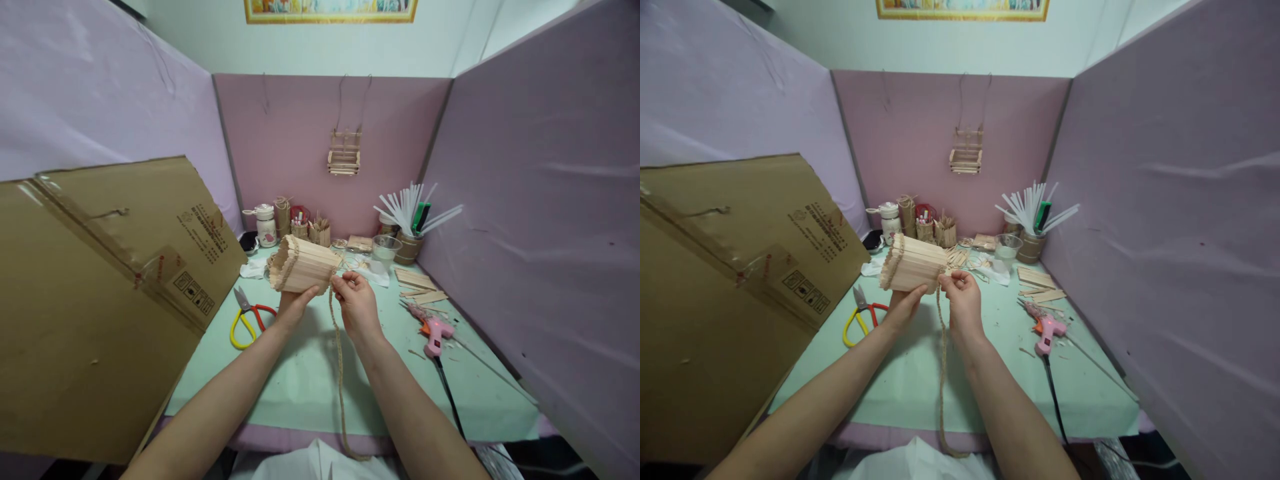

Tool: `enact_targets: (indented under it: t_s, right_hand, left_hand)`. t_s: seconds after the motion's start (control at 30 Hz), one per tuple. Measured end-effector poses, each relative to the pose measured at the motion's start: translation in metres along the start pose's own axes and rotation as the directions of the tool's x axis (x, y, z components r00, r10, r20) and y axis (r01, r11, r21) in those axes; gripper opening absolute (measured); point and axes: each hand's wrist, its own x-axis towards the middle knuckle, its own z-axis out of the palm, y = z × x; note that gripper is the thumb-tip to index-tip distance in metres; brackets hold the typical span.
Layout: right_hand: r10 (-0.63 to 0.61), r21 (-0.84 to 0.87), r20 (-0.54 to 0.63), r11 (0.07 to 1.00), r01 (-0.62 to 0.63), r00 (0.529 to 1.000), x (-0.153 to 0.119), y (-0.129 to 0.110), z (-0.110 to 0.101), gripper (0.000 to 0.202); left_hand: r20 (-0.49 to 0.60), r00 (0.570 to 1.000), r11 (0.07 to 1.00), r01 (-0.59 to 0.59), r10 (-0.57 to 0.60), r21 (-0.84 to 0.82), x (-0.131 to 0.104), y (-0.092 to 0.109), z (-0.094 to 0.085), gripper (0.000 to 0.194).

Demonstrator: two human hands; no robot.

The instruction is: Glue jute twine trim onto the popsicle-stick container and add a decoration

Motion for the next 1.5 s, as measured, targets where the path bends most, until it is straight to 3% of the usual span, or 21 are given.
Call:
enact_targets:
  t_s: [0.13, 0.4, 1.07, 1.5]
  right_hand:
    - [0.018, -0.007, -0.007, 1.0, -0.018, 1.0, 0.003, 0.001, -0.001, 0.039]
    - [0.072, 0.004, -0.022, 0.997, -0.072, 0.997, 0.004, 0.001, -0.002, 0.043]
    - [0.138, 0.04, -0.02, 0.99, -0.137, 0.99, 0.003, -0.003, -0.001, 0.043]
    - [0.148, 0.034, -0.029, 0.989, -0.147, 0.989, 0.003, 0.0, 0.001, 0.043]
  left_hand:
    - [0.012, 0.991, 0.986, -0.137, 0.136, 0.093, 0.003, -0.005, -0.003, 0.058]
    - [0.068, 0.969, 0.945, -0.248, 0.239, 0.212, 0.003, -0.005, -0.004, 0.056]
    - [0.078, 0.976, 0.893, -0.216, 0.201, 0.396, -0.004, 0.005, -0.005, 0.061]
    - [0.062, 0.982, 0.931, -0.19, 0.179, 0.312, -0.007, 0.003, 0.003, 0.056]
